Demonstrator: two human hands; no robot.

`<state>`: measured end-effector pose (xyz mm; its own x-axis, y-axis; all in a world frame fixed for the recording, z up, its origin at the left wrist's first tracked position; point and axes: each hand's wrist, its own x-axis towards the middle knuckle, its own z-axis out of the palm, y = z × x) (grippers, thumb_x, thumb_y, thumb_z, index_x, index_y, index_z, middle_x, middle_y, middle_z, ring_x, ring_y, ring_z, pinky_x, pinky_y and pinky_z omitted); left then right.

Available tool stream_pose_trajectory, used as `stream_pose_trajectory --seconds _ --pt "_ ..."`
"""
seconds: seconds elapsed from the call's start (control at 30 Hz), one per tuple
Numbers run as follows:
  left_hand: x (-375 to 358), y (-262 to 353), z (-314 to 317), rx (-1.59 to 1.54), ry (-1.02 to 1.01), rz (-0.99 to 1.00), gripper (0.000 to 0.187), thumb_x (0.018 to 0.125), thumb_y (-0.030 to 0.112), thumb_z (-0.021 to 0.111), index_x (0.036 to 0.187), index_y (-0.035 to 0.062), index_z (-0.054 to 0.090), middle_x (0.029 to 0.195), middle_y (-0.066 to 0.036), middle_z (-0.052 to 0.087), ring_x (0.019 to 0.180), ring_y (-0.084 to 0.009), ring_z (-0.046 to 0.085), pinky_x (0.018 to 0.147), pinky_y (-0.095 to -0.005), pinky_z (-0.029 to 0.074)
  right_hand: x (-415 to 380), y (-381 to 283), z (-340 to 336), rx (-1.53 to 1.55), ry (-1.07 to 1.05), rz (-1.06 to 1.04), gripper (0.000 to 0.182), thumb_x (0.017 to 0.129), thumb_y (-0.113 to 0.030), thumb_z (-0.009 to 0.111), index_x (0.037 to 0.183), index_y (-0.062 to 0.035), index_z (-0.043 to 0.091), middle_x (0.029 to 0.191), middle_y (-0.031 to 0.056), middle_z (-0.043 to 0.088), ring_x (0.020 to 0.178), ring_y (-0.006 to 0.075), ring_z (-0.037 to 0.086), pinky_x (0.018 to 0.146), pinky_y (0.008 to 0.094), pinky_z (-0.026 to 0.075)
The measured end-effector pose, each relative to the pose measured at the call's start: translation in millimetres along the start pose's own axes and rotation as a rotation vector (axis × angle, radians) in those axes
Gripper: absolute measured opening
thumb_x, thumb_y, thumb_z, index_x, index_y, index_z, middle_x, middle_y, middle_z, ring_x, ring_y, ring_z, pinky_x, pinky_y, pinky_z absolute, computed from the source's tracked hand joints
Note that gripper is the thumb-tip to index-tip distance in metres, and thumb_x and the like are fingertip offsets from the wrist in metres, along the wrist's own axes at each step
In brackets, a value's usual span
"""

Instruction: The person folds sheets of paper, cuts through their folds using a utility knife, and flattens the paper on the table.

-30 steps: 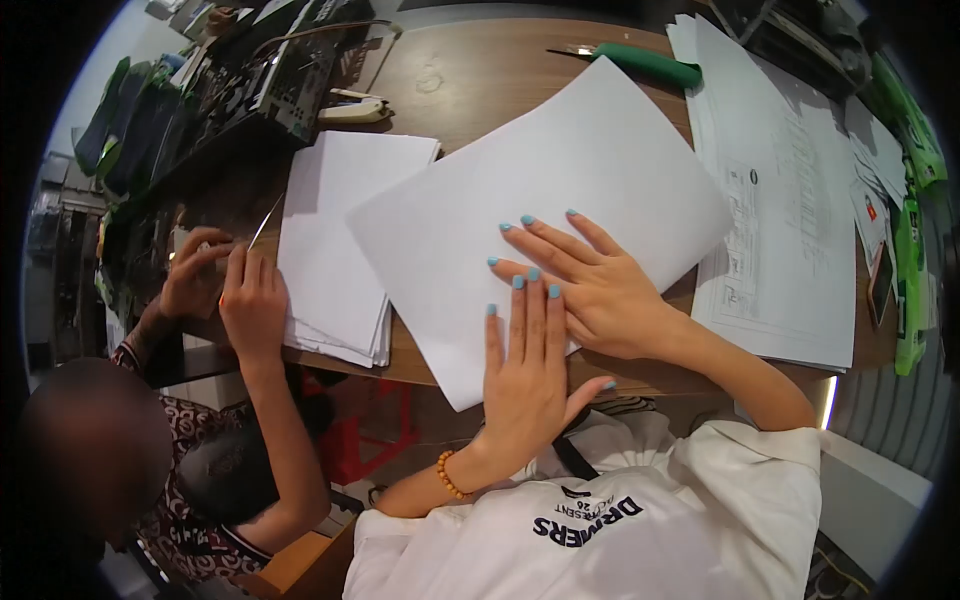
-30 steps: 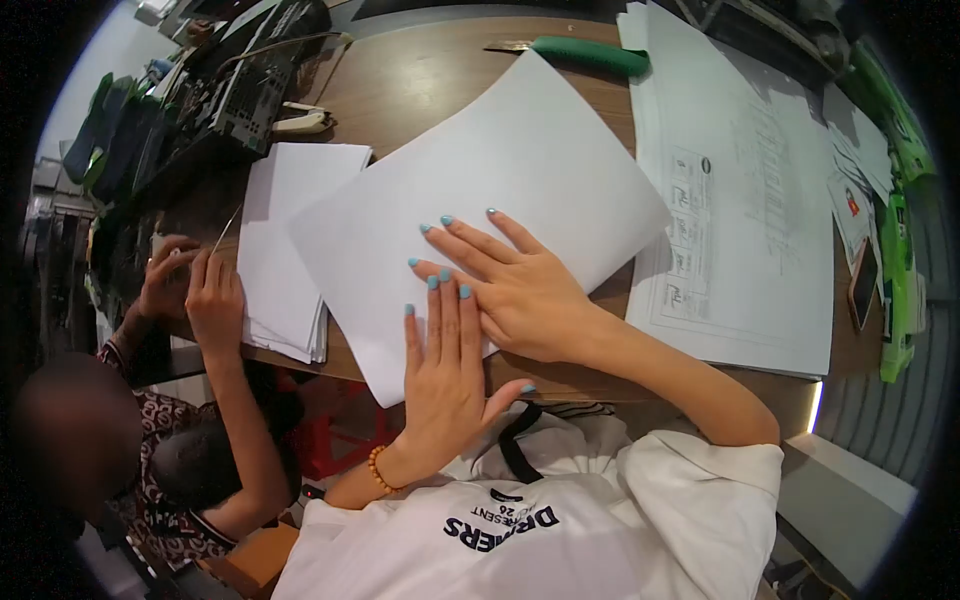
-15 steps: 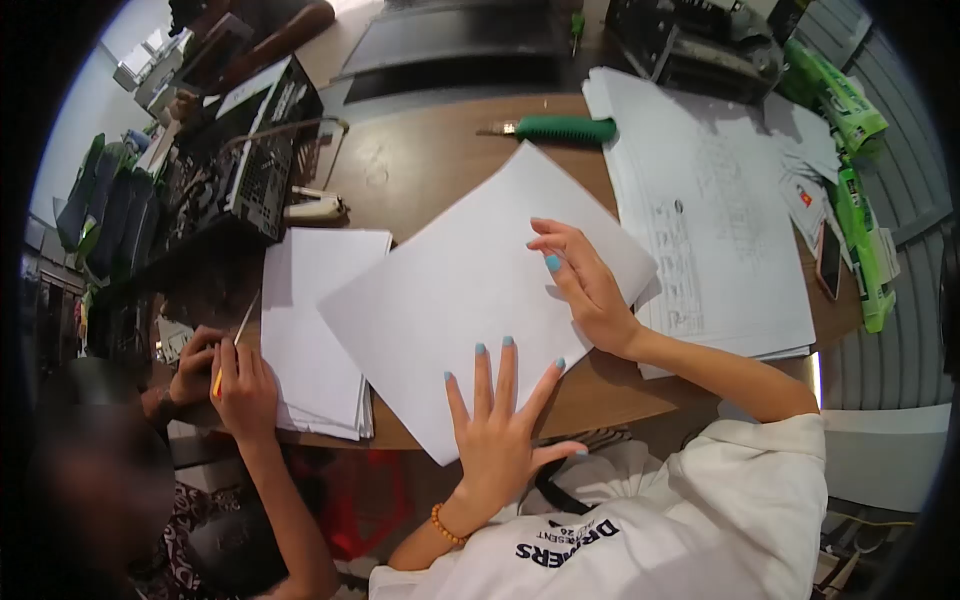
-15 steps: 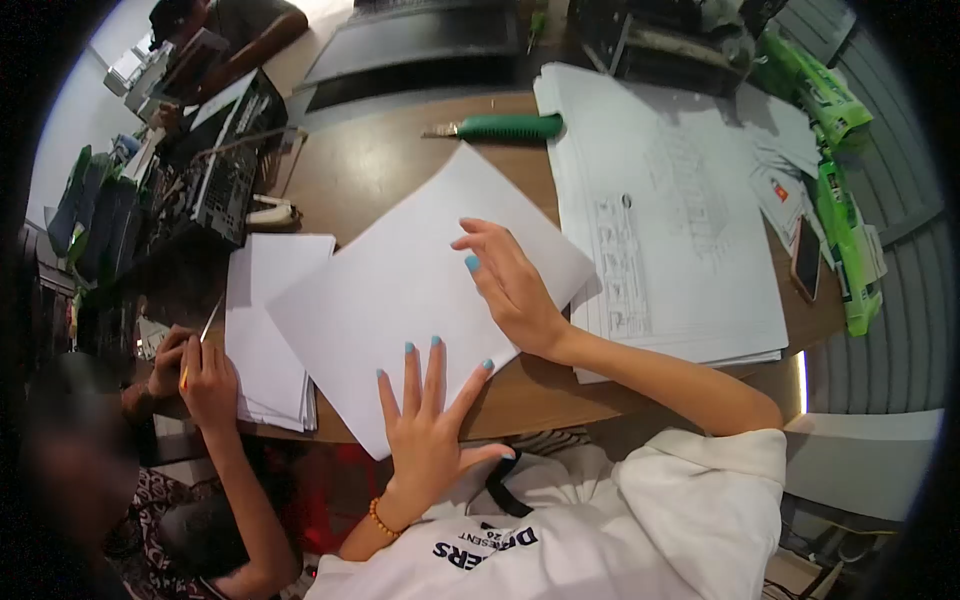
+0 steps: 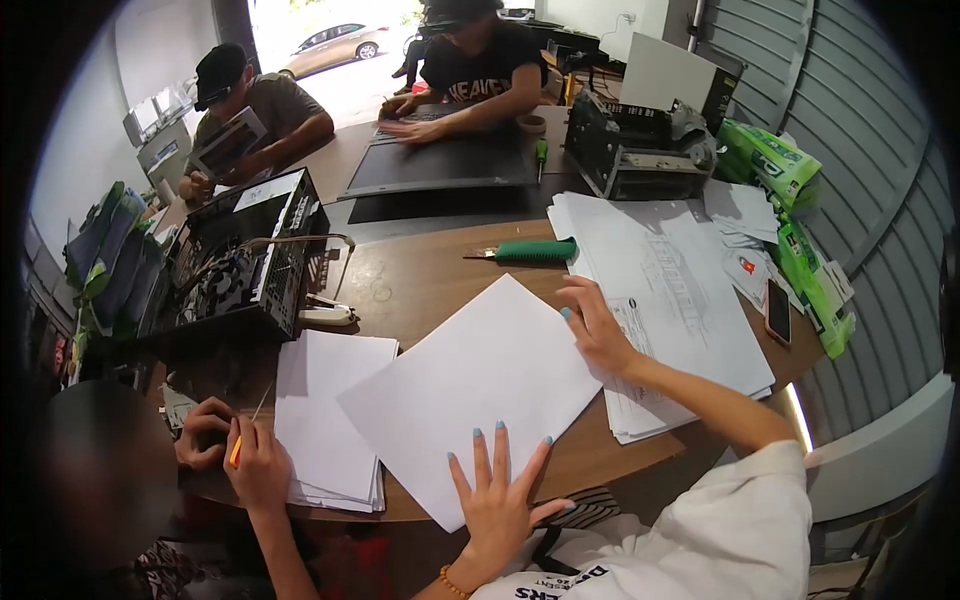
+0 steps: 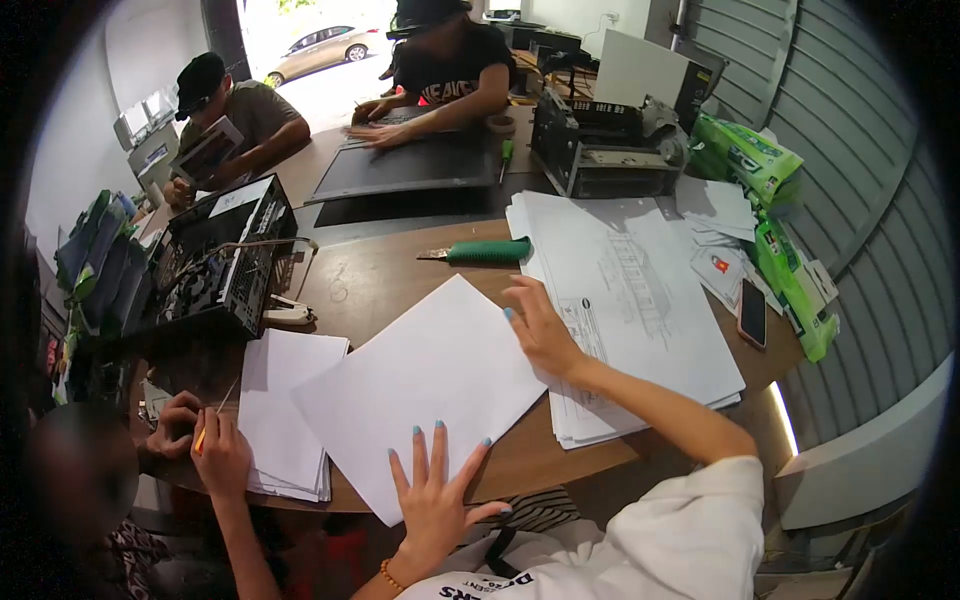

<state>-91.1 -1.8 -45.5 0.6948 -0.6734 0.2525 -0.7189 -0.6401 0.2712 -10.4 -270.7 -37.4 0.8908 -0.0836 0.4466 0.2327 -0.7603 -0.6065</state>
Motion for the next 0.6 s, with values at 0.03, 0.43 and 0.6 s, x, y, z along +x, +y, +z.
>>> stream_pose_trajectory --seconds 0.03,0.43,0.6 --pt "-2 1 0 0.004 0.000 0.010 0.079 0.064 0.074 0.053 0.130 0.0318 0.049 0.137 -0.023 0.037 0.127 -0.0442 0.031 0.097 -0.0665 0.018 2 -1 0 -0.125 -0.052 -0.082 0.033 0.087 -0.009 0.050 0.117 -0.0016 0.041 0.130 0.0188 0.036 0.121 0.0355 0.037 0.100 0.0391 0.033" --pt "-2 -1 8 0.010 0.037 0.013 0.078 0.064 0.068 0.059 0.131 0.0279 0.048 0.136 -0.023 0.038 0.125 -0.0446 0.033 0.096 -0.0667 0.021 -33 -81 54 -0.217 -0.164 -0.261 0.054 0.084 -0.020 0.058 0.130 -0.0075 0.035 0.147 0.0110 0.024 0.138 0.0277 0.017 0.109 0.0535 0.010" --pt "-3 0 8 0.078 0.058 0.033 0.078 0.066 0.070 0.056 0.129 0.0256 0.049 0.135 -0.019 0.041 0.125 -0.0393 0.037 0.098 -0.0658 0.020 -37 -75 60 -0.145 -0.252 -0.158 0.051 0.087 -0.016 0.051 0.130 -0.0080 0.025 0.147 0.0161 0.020 0.138 0.0301 0.016 0.108 0.0538 0.011"
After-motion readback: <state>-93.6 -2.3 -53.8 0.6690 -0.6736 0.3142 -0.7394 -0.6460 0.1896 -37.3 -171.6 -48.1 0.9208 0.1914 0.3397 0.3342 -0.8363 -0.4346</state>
